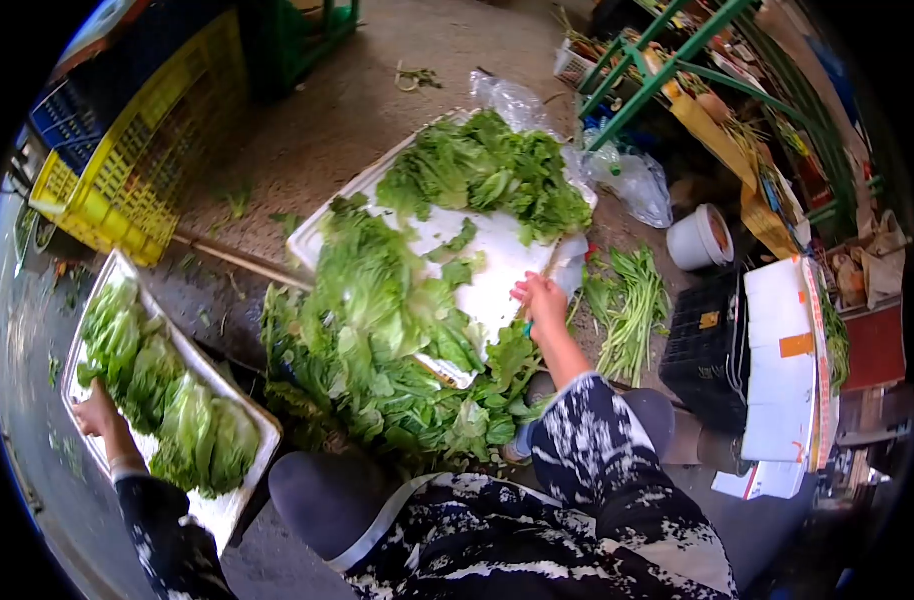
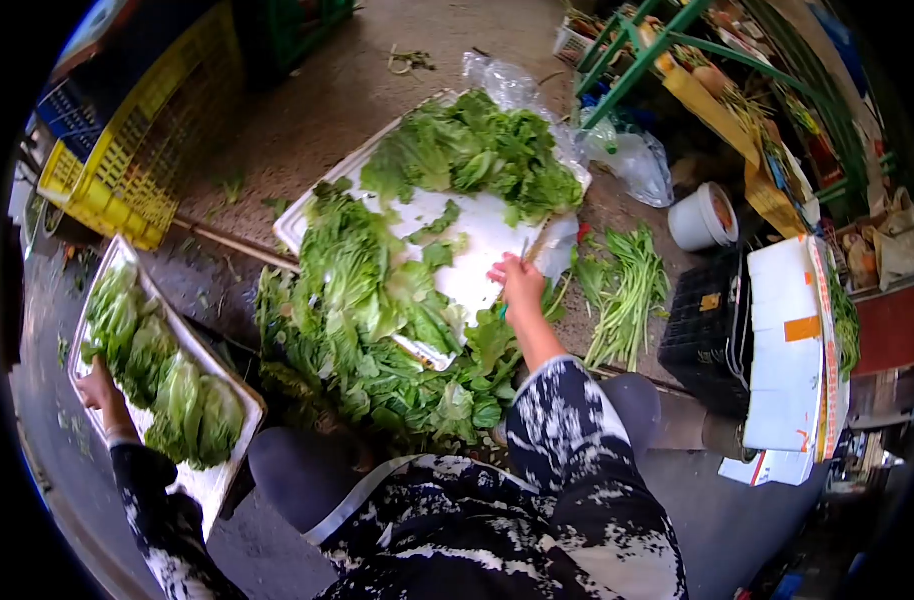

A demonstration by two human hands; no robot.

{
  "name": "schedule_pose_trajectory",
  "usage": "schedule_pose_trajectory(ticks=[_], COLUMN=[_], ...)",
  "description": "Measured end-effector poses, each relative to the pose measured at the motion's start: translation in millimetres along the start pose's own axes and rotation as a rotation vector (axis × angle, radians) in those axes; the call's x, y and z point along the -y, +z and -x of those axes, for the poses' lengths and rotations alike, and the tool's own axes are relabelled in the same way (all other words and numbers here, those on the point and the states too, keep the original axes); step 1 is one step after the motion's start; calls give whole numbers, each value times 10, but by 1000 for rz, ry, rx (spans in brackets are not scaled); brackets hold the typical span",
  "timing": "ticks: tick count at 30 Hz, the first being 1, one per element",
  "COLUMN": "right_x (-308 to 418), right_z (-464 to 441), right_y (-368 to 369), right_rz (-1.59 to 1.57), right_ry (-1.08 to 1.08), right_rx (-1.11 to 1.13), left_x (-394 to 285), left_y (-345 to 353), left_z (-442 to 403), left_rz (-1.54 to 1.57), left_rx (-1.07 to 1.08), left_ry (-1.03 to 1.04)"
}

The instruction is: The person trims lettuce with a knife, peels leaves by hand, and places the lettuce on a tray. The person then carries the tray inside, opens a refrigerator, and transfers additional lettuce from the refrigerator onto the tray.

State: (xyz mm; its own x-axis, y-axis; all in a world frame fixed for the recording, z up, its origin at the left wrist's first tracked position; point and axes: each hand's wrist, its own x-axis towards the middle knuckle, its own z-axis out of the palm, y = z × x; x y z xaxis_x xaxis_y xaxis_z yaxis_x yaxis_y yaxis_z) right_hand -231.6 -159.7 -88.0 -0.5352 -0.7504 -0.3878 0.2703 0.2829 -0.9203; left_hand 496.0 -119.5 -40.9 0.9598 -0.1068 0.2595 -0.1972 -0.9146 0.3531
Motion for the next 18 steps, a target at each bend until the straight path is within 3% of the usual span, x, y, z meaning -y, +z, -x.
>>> schedule_pose_trajectory(ticks=[1,2,3,5,8,10,12,13,16,18], right_x=[-33,-45,-27,46,276,334,313,368,411,375], right_z=[-304,-619,-903,-1321,-1622,-1832,-2087,-2152,-2271,-2378], right_y=[-64,-162,-269,-377,-418,-470,-530,-574,-665,-663], right_rz=[-68,-90,-113,-77,-45,-44,-416,-420,-386,-357], right_ry=[-55,6,66,49,71,109,115,264,379,402], right_rx=[-161,-236,-308,-421,-546,-571,-452,-439,-303,-276], left_x=[12,-259,-376,-645,-742,-781,-921,-972,-1072,-1113], left_y=[-121,-604,-922,-1572,-1861,-1698,-1558,-1461,-1156,-1080], left_z=[143,691,1072,2060,2931,3363,3722,3837,4102,4179], left_rz=[228,317,636,990,979,1263,1169,1120,955,864], left_rx=[-202,-147,13,478,800,1134,1308,1439,1716,1742], left_ry=[402,487,706,519,568,230,275,282,213,179])
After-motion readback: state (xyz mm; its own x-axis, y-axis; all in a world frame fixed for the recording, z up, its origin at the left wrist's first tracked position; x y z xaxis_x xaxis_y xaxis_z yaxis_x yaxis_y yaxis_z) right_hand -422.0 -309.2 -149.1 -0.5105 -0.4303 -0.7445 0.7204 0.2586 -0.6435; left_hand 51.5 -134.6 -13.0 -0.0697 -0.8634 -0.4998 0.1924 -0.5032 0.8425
